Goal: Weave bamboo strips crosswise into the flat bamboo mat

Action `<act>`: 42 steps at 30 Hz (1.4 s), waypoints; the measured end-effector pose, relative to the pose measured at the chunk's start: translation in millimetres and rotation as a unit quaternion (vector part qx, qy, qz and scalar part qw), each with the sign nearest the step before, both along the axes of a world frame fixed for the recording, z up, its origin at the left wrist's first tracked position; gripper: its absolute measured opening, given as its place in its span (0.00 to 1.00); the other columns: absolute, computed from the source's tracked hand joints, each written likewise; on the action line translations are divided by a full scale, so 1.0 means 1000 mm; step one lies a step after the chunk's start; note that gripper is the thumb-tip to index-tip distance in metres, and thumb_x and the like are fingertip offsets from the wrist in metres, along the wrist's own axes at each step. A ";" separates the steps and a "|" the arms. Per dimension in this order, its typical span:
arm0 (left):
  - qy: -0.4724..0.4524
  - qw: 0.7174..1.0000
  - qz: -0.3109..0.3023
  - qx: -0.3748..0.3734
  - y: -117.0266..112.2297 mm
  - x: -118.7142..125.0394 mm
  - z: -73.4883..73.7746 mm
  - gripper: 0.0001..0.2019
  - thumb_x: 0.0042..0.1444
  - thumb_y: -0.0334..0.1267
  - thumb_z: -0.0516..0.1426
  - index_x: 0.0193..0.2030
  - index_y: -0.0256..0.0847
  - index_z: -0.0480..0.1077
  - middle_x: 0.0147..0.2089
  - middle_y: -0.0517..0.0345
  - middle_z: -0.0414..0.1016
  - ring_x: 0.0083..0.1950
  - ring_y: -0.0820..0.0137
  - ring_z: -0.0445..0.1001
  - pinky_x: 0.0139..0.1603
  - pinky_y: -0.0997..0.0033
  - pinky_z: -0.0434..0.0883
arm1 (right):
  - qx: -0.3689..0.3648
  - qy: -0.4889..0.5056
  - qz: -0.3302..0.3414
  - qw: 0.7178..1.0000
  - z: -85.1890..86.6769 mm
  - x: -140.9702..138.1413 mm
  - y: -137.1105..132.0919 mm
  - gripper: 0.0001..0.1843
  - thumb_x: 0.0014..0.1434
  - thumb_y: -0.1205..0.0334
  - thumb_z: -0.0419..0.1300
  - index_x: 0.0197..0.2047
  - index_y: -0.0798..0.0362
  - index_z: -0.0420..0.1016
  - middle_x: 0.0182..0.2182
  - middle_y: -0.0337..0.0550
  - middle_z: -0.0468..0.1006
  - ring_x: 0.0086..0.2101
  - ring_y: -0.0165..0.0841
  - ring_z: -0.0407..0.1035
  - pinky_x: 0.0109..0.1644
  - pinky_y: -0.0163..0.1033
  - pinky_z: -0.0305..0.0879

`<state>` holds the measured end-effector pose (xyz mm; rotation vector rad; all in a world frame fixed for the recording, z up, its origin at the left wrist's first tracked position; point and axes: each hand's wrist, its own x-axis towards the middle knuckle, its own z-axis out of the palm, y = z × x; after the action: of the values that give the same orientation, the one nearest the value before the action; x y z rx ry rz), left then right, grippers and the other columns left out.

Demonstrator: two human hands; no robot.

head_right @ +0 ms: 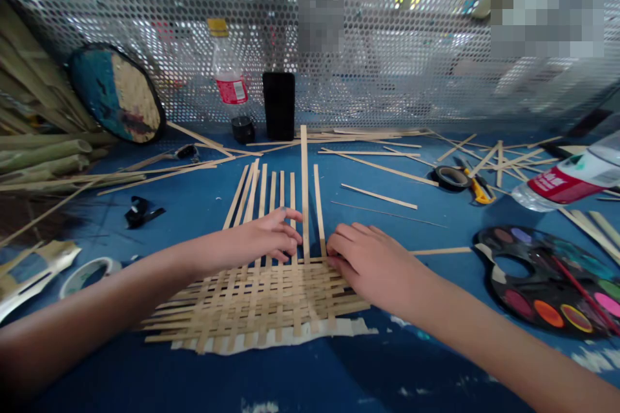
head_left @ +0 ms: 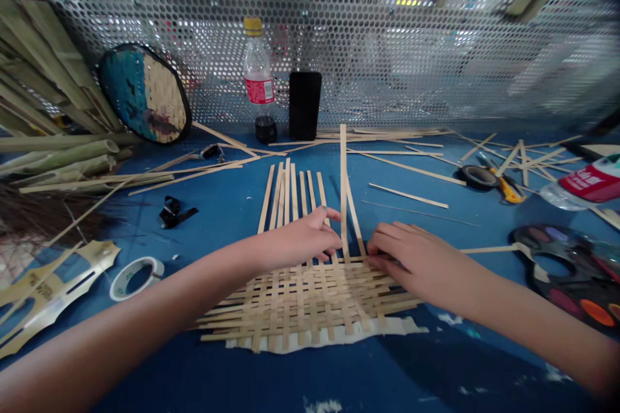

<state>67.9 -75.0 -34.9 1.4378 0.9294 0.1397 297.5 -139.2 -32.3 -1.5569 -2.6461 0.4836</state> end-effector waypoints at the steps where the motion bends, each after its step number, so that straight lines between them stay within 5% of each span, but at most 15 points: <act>1: -0.002 1.000 -0.006 0.004 0.000 -0.001 0.000 0.29 0.56 0.48 0.56 0.64 0.47 0.55 0.53 0.48 0.72 0.46 0.59 0.76 0.48 0.59 0.72 | -0.036 0.023 -0.023 0.999 -0.001 -0.002 0.002 0.13 0.68 0.57 0.48 0.35 0.50 0.69 0.35 0.44 0.74 0.35 0.37 0.66 0.36 0.43 0.59; 4: -0.014 1.000 -0.012 0.016 0.000 -0.001 0.000 0.28 0.57 0.46 0.55 0.63 0.46 0.54 0.52 0.47 0.72 0.46 0.59 0.76 0.45 0.60 0.73 | -0.105 0.078 -0.092 0.987 -0.005 0.000 0.007 0.12 0.66 0.56 0.48 0.34 0.49 0.68 0.34 0.43 0.74 0.34 0.36 0.67 0.36 0.42 0.60; 9: -0.017 0.998 -0.010 0.063 -0.001 0.002 -0.009 0.24 0.61 0.49 0.50 0.62 0.43 0.54 0.47 0.47 0.73 0.40 0.62 0.76 0.36 0.64 0.73 | -0.075 0.087 -0.130 0.985 -0.010 0.010 0.008 0.13 0.64 0.56 0.49 0.31 0.49 0.69 0.31 0.42 0.75 0.35 0.39 0.66 0.45 0.51 0.56; 15: -0.010 0.994 -0.008 0.113 0.000 0.005 -0.019 0.24 0.61 0.48 0.50 0.61 0.44 0.55 0.46 0.48 0.73 0.37 0.64 0.73 0.31 0.66 0.71 | -0.058 0.097 -0.097 0.989 -0.019 0.004 0.013 0.11 0.65 0.58 0.49 0.33 0.49 0.69 0.34 0.41 0.74 0.41 0.39 0.67 0.50 0.50 0.51; 27: 0.016 0.986 -0.042 0.160 -0.009 0.004 -0.010 0.25 0.57 0.42 0.52 0.61 0.43 0.56 0.46 0.50 0.74 0.35 0.67 0.70 0.31 0.67 0.64 | 0.045 -0.024 0.007 0.999 -0.007 0.016 0.012 0.15 0.70 0.50 0.48 0.40 0.45 0.72 0.34 0.41 0.74 0.36 0.38 0.65 0.47 0.50 0.46; 33: 0.019 0.988 -0.014 0.151 -0.006 0.007 -0.018 0.29 0.57 0.45 0.54 0.64 0.43 0.55 0.44 0.50 0.75 0.37 0.63 0.72 0.34 0.66 0.66 | -0.012 -0.009 -0.003 1.000 -0.006 0.024 0.013 0.11 0.69 0.59 0.49 0.36 0.49 0.69 0.33 0.39 0.74 0.36 0.36 0.65 0.50 0.50 0.47; 39: 0.040 0.988 -0.029 0.149 -0.004 -0.003 0.005 0.27 0.61 0.51 0.52 0.65 0.46 0.59 0.53 0.49 0.74 0.42 0.62 0.74 0.38 0.65 0.68 | 0.029 -0.023 0.017 0.999 -0.008 0.016 0.013 0.15 0.71 0.59 0.44 0.40 0.49 0.71 0.37 0.45 0.74 0.38 0.39 0.64 0.44 0.48 0.50; 42: 0.095 0.969 -0.036 0.224 -0.003 -0.008 0.019 0.27 0.61 0.51 0.51 0.65 0.46 0.61 0.60 0.49 0.71 0.48 0.58 0.74 0.45 0.62 0.69 | 0.046 -0.020 0.018 0.999 -0.009 0.014 0.010 0.17 0.71 0.59 0.43 0.42 0.49 0.72 0.38 0.46 0.74 0.38 0.40 0.65 0.46 0.49 0.49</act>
<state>60.2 -78.4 -15.8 1.9265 1.0421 0.1678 311.7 -129.5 -41.1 -1.5119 -2.6888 0.3296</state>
